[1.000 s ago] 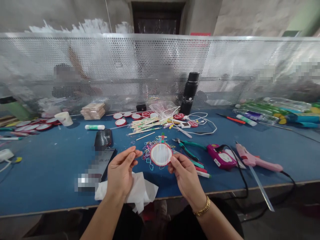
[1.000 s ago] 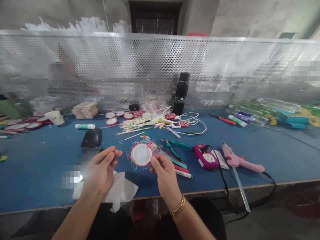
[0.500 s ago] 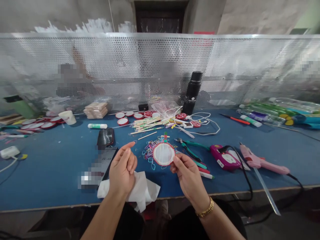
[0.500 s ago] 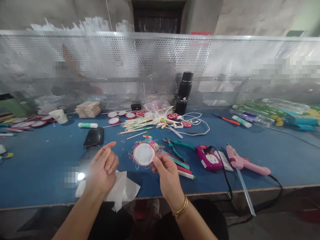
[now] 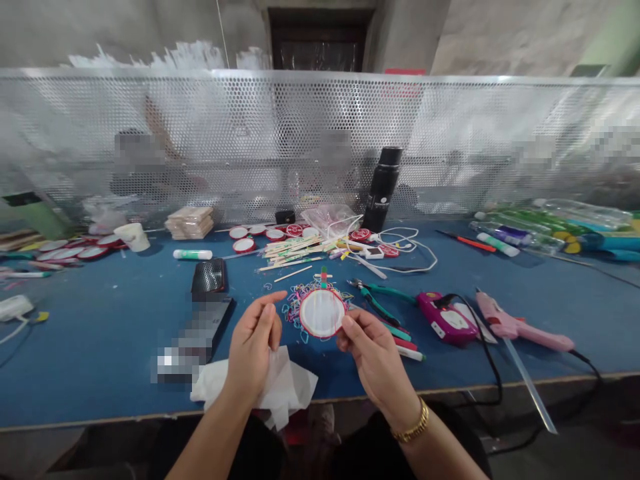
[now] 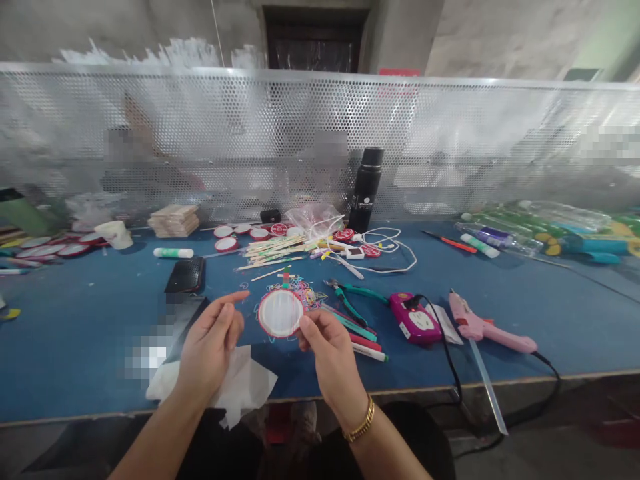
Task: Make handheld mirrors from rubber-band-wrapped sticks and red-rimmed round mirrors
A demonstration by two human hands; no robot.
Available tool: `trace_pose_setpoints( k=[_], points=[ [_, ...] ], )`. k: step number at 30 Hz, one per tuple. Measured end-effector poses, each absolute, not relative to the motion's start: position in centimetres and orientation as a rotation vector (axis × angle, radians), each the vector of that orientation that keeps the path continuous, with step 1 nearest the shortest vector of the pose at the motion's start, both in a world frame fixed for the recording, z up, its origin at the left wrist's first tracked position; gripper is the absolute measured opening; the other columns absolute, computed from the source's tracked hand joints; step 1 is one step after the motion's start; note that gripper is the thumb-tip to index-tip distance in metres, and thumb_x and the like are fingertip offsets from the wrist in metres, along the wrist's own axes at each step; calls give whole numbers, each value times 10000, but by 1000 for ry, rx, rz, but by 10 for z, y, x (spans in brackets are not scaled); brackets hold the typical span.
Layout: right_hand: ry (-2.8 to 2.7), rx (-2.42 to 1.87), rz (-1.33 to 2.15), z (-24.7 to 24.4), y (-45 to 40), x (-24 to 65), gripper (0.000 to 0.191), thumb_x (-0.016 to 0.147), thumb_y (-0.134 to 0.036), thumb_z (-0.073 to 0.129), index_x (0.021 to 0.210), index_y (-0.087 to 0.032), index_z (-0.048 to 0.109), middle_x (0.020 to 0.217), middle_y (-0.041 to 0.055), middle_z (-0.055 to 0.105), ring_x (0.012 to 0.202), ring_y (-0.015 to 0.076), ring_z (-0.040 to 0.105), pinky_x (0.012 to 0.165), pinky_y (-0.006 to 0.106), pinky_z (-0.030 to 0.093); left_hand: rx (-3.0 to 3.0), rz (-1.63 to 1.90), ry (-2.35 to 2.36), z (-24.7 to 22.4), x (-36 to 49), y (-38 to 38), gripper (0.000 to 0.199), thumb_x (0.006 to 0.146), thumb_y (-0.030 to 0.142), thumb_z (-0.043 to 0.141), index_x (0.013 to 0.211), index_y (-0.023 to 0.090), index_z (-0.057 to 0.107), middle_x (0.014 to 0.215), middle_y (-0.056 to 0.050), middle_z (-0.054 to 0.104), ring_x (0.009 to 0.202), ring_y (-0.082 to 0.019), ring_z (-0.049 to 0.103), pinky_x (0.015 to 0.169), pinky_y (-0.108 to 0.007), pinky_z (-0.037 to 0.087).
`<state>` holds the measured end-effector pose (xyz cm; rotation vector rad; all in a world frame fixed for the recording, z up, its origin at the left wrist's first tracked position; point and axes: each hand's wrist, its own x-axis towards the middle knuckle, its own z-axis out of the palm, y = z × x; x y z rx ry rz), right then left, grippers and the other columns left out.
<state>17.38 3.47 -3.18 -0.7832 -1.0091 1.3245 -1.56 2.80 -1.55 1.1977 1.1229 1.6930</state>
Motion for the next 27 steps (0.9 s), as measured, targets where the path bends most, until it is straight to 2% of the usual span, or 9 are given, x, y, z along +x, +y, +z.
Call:
trace_pose_setpoints(
  k=[2,4,6,8,13,17,19,23,27],
  points=[
    [-1030,-780,1320,-31,34,173,423,793,-599,793,778,-192,680,646,-24,581,615,109,479,598,246,385,1277,1653,1196,-13,-15,28,402,924,566,655,997,196,794,473,51,412,512,-126,367,555,-273,309],
    [-1040,-782,1315,-30,34,171,427,792,-603,792,779,-192,679,642,-25,583,610,106,479,595,243,385,1399,1641,1240,-10,-15,29,461,873,628,679,812,184,786,552,9,492,582,-147,437,595,-287,347],
    [-1046,-792,1313,-29,34,169,441,785,-616,791,779,-191,677,639,-26,584,607,106,481,592,243,386,1511,1632,1247,-7,-16,30,485,841,643,701,694,183,747,668,-27,558,682,-171,498,650,-295,379],
    [-1067,-798,1310,-29,34,167,453,788,-629,780,781,-188,678,639,-24,586,603,106,481,587,244,388,1568,1592,1247,-7,-16,30,470,829,605,728,622,184,696,697,-27,547,705,-172,497,657,-293,376],
    [-1177,-816,1302,-29,35,165,470,796,-645,759,820,-179,704,651,-8,608,607,119,513,600,260,415,1534,1565,1271,-10,-15,30,457,848,492,731,562,183,553,672,0,470,662,-150,442,620,-285,333],
    [-1138,-867,1243,-25,41,169,509,792,-661,753,960,-180,749,701,3,631,636,130,521,616,273,431,1449,1588,1261,-8,-14,29,495,836,493,732,552,185,470,667,11,420,644,-140,400,602,-280,311],
    [-1085,-858,1226,-19,48,169,513,775,-631,787,1049,-198,764,794,10,660,676,124,512,635,266,430,1405,1587,1229,-6,-14,29,520,814,502,753,539,183,448,668,15,401,641,-135,386,598,-276,309],
    [-1044,-693,1476,-2,62,165,567,695,-531,890,1176,-257,767,916,0,689,766,121,542,715,255,445,1327,1569,1159,-7,-15,29,537,783,506,792,515,172,467,686,11,393,662,-136,390,603,-267,318],
    [-999,-581,1771,11,66,155,527,649,-493,930,1095,-243,803,881,-3,704,744,111,560,716,247,451,1275,1545,1099,-9,-18,31,525,760,506,819,503,159,521,703,5,400,672,-134,387,598,-261,318]
  ],
)
